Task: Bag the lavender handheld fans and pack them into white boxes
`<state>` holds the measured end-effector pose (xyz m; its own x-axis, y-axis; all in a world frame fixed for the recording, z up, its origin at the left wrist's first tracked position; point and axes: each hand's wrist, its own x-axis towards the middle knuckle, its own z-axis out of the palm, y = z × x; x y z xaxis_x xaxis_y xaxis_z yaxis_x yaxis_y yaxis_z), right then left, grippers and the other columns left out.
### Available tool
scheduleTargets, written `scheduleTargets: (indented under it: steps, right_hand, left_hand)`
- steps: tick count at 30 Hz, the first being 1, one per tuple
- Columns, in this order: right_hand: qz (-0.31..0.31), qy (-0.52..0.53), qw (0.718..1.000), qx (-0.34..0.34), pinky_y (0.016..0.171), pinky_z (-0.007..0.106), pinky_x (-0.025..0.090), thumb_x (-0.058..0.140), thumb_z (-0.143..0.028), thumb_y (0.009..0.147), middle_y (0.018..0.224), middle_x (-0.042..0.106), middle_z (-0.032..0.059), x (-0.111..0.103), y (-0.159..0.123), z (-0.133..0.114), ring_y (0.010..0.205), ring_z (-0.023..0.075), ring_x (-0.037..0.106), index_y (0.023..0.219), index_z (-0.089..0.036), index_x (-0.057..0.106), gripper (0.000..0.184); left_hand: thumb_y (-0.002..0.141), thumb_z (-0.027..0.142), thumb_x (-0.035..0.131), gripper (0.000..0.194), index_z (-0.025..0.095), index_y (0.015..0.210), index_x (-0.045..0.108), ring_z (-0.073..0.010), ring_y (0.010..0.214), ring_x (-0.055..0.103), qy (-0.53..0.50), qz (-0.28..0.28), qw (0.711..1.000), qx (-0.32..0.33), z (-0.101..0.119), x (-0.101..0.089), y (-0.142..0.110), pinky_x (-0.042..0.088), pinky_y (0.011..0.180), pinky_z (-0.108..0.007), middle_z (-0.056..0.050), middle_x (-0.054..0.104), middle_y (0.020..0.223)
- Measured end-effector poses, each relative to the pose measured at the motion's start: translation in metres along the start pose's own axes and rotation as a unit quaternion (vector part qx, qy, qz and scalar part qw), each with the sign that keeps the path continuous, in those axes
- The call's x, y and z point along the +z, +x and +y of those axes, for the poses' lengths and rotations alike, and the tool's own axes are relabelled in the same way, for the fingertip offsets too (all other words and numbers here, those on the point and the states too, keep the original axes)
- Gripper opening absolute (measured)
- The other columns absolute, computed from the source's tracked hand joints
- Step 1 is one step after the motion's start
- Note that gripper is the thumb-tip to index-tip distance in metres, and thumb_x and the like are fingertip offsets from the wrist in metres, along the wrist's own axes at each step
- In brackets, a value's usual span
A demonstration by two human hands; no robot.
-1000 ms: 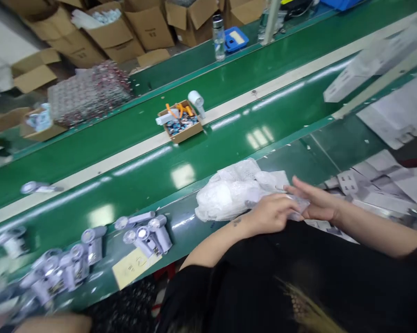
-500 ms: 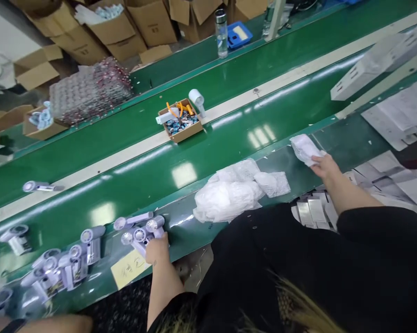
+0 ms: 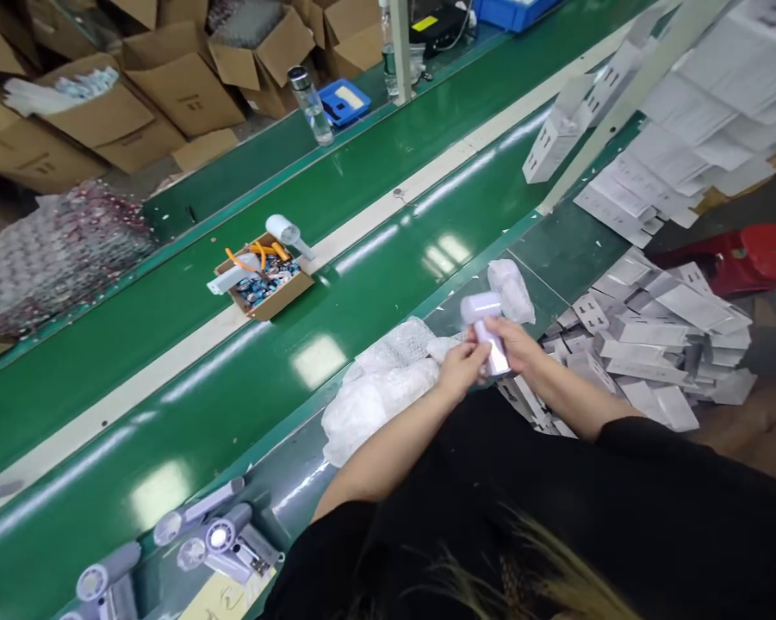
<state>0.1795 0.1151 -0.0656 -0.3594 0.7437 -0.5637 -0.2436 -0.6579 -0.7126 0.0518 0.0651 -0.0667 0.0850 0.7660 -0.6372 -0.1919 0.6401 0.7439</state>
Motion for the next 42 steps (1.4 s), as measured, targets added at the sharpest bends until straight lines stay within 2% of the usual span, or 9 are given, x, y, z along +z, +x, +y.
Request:
scheduleTargets:
  steps: [4,9,14,18,25,27,31,36,42]
  right_hand:
    - [0.189,0.023,0.979,-0.077,0.061,0.035,0.058,0.073,-0.036,0.070,0.083,0.067,0.0023,-0.071,-0.021,-0.038,0.072,0.0194,0.066,0.094,-0.022,0.055,0.033]
    - [0.178,0.014,0.984,-0.004,0.060,0.034,0.059,0.075,-0.028,0.065,0.075,0.064,0.0006,-0.116,-0.063,-0.042,0.065,0.0179,0.064,0.095,-0.022,0.055,0.037]
    - [0.015,0.063,0.990,0.122,0.056,0.032,0.058,0.074,-0.022,0.063,0.084,0.066,0.0032,-0.078,-0.065,-0.007,0.073,0.0207,0.066,0.104,-0.022,0.053,0.046]
    - [-0.140,0.080,0.968,0.193,0.053,0.030,0.057,0.074,-0.021,0.064,0.084,0.065,0.0043,-0.032,-0.044,0.008,0.071,0.0194,0.066,0.105,-0.019,0.053,0.046]
    - [-0.099,-0.072,0.974,0.192,0.050,0.027,0.057,0.076,-0.023,0.065,0.079,0.062,0.0024,-0.003,-0.040,0.008,0.067,0.0159,0.063,0.093,-0.017,0.055,0.035]
    - [-0.093,-0.113,0.974,0.175,0.049,0.026,0.057,0.077,-0.022,0.065,0.080,0.062,0.0009,0.004,-0.046,0.009,0.064,0.0136,0.061,0.092,-0.017,0.055,0.036]
    - [-0.062,-0.074,0.982,0.165,0.048,0.030,0.057,0.076,-0.020,0.064,0.083,0.062,0.0002,0.018,-0.058,0.012,0.063,0.0140,0.061,0.096,-0.020,0.051,0.041]
    - [-0.010,-0.036,0.985,0.168,0.043,0.032,0.056,0.074,-0.017,0.067,0.080,0.063,0.0010,0.030,-0.072,0.015,0.055,0.0151,0.060,0.113,-0.023,0.046,0.053]
    - [0.069,-0.005,0.979,0.190,0.044,0.030,0.056,0.063,-0.019,0.078,0.070,0.063,0.0025,0.037,-0.081,0.023,0.050,0.0152,0.060,0.095,-0.018,0.050,0.022]
  left_hand:
    - [0.083,0.047,0.052,0.040,0.011,0.100,0.055,-0.0254,0.090,0.062,0.320,0.056,0.946,0.023,-0.018,0.037,0.050,0.049,0.075,-0.035,-0.018,0.061,0.102]
    - [0.077,0.024,0.061,0.034,0.009,0.106,0.056,-0.0322,0.111,0.053,0.464,0.115,0.878,0.008,-0.039,0.023,0.071,0.040,0.091,-0.040,-0.023,0.057,0.115]
    - [0.077,0.022,0.058,0.013,0.016,0.084,0.068,-0.0211,0.085,0.063,0.379,0.066,0.923,0.019,-0.031,0.001,0.054,0.045,0.079,-0.030,-0.008,0.068,0.085]
    - [0.065,0.024,0.065,0.013,0.013,0.071,0.070,-0.0132,0.058,0.056,0.091,0.020,0.995,0.041,-0.018,-0.023,0.020,0.043,0.060,-0.025,-0.002,0.064,0.063]
    - [0.065,0.027,0.066,0.014,0.014,0.071,0.065,-0.0116,0.056,0.051,-0.017,0.145,0.987,0.068,-0.005,-0.063,-0.032,0.039,0.056,-0.025,-0.002,0.060,0.062]
    - [0.073,0.025,0.060,0.010,0.016,0.074,0.065,-0.0153,0.068,0.055,0.116,0.138,0.964,0.195,-0.005,-0.061,-0.044,0.042,0.065,-0.029,-0.003,0.061,0.069]
    - [0.083,0.016,0.048,0.015,0.018,0.082,0.063,-0.0194,0.077,0.052,0.383,0.150,0.815,0.409,-0.013,-0.055,-0.066,0.043,0.072,-0.033,-0.006,0.059,0.075]
    - [0.085,0.011,0.043,0.016,0.018,0.084,0.057,-0.0188,0.074,0.052,0.482,0.143,0.742,0.443,-0.025,-0.049,-0.084,0.045,0.068,-0.031,-0.005,0.057,0.074]
    - [0.087,0.011,0.041,0.014,0.016,0.089,0.055,-0.0199,0.077,0.053,0.535,0.171,0.712,0.422,-0.034,-0.046,-0.077,0.046,0.072,-0.032,-0.007,0.057,0.078]
